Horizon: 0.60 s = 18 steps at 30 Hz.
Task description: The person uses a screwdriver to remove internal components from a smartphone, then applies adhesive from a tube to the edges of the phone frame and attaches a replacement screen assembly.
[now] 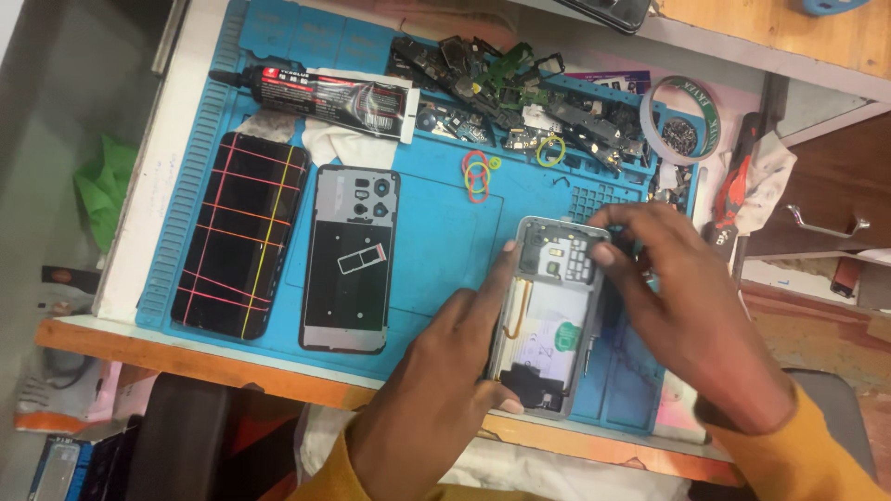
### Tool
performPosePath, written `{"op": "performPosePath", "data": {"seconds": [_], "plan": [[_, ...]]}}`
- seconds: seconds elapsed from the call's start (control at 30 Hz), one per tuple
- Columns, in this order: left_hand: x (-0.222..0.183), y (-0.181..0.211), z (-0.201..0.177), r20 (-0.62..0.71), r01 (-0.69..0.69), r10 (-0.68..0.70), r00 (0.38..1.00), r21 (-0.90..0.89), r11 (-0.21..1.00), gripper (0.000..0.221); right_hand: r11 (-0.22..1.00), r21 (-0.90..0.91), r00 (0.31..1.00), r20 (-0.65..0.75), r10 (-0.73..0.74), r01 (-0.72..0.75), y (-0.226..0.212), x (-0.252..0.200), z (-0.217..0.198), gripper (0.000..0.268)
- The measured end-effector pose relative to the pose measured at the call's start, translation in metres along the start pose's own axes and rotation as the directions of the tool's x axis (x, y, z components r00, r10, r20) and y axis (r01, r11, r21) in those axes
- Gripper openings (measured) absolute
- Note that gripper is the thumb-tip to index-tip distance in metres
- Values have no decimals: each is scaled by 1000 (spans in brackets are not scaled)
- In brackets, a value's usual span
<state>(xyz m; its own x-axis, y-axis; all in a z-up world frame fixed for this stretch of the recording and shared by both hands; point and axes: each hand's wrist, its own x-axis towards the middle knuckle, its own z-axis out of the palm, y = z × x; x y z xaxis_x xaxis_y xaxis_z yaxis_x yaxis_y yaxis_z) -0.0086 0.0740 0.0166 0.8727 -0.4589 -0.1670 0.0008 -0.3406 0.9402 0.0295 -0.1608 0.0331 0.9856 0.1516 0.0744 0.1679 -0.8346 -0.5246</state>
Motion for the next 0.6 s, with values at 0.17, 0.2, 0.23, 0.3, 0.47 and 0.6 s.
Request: {"op": "performPosePath", "data": {"seconds": [0.17,0.2,0.23,0.3,0.47,0.6], "plan": [[6,-3,-5,-96,-78,67,993,-120,990,93,667,643,926,257,276,-377,6,-4,-8,26],[8,-2,-8,-145,-171,150,978,-145,975,77,592,693,911,289,295,-412,6,-5,-10,27],[8,0,-10,-196,-262,229,954,-164,951,62,597,695,915,275,294,-400,5,-6,-11,27],[16,5,-11,-253,-187,113,961,-289,939,51,612,698,927,243,287,-372,0,-7,-12,29],[30,17,-11,-369,-167,-12,929,-448,878,28,645,680,934,192,302,-348,-18,-12,-19,30],[26,23,-10,-416,-241,50,908,-420,875,24,697,660,946,65,319,-281,-28,-18,-22,26]]}}
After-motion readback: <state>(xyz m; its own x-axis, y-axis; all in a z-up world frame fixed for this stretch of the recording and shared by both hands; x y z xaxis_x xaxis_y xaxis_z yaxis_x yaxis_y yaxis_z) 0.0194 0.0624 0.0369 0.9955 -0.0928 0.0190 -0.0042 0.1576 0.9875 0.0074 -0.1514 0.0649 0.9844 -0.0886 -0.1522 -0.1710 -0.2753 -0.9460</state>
